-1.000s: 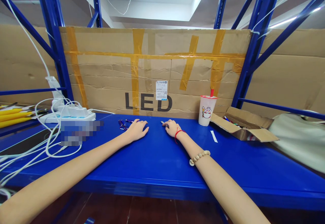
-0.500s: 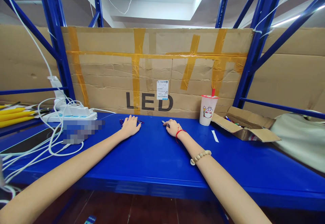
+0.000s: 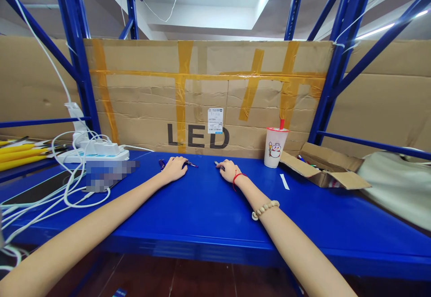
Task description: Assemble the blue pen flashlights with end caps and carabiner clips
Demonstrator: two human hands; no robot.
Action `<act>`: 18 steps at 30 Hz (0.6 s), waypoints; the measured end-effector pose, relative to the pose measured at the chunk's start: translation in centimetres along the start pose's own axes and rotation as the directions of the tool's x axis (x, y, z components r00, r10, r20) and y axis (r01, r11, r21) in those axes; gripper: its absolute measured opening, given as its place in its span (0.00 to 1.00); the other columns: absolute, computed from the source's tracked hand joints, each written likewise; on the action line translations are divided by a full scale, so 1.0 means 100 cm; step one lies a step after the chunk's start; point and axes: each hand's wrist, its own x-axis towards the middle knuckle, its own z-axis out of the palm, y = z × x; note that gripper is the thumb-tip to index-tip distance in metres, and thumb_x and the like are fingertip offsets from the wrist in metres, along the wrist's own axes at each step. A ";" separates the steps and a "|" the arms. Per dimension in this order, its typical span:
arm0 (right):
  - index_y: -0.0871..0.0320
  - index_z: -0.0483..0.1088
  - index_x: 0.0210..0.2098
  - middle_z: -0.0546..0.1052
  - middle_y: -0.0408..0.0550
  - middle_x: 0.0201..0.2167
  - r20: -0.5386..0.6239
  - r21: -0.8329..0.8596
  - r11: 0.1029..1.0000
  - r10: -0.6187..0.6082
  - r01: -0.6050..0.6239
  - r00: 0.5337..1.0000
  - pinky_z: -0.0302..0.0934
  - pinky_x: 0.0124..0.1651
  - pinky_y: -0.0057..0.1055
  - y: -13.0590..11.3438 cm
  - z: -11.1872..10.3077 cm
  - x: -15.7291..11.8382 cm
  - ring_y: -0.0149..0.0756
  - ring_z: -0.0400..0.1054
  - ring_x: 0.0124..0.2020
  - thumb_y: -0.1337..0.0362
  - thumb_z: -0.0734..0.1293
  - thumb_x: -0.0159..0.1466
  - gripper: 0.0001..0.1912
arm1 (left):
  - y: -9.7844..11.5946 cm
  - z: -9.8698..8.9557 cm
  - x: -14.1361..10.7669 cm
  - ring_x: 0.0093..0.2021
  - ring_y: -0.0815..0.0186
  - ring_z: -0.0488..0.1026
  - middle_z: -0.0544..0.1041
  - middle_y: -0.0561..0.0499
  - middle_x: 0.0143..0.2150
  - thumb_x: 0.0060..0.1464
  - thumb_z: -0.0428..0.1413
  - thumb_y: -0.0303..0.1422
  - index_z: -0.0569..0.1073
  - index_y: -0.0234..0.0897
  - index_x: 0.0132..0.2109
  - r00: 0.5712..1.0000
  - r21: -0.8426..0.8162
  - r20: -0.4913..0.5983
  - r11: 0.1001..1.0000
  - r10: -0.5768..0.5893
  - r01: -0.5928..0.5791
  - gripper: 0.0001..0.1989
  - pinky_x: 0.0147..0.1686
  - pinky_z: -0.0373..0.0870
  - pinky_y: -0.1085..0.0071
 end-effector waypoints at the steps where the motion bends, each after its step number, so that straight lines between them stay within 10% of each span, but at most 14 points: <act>1: 0.54 0.70 0.45 0.67 0.49 0.46 0.000 0.001 1.000 -0.001 0.001 1.000 0.55 0.49 0.33 0.000 0.000 0.000 0.38 0.60 0.48 0.70 0.57 0.58 0.18 | 0.003 -0.001 0.000 0.49 0.60 0.65 0.71 0.43 0.46 0.53 0.42 0.30 0.67 0.31 0.48 1.000 -0.015 -0.010 1.000 0.020 -0.020 0.17 0.50 0.54 0.64; 10: 0.54 0.70 0.45 0.68 0.49 0.46 -0.004 0.015 1.000 -0.019 0.019 1.000 0.55 0.48 0.33 0.002 0.002 0.002 0.38 0.60 0.48 0.71 0.56 0.59 0.18 | 0.036 -0.008 -0.010 0.50 0.65 0.65 0.70 0.48 0.50 0.55 0.42 0.30 0.67 0.35 0.49 0.960 -0.193 -0.105 0.942 0.259 -0.275 0.17 0.52 0.53 0.66; 18: 0.53 0.70 0.43 0.68 0.47 0.45 -0.079 0.016 0.998 -0.061 0.062 0.995 0.54 0.47 0.37 -0.003 -0.001 0.000 0.39 0.59 0.47 0.72 0.56 0.58 0.18 | 0.029 -0.004 -0.008 0.50 0.61 0.65 0.70 0.44 0.50 0.54 0.43 0.29 0.66 0.30 0.50 0.983 -0.110 -0.090 0.980 0.158 -0.167 0.18 0.51 0.53 0.64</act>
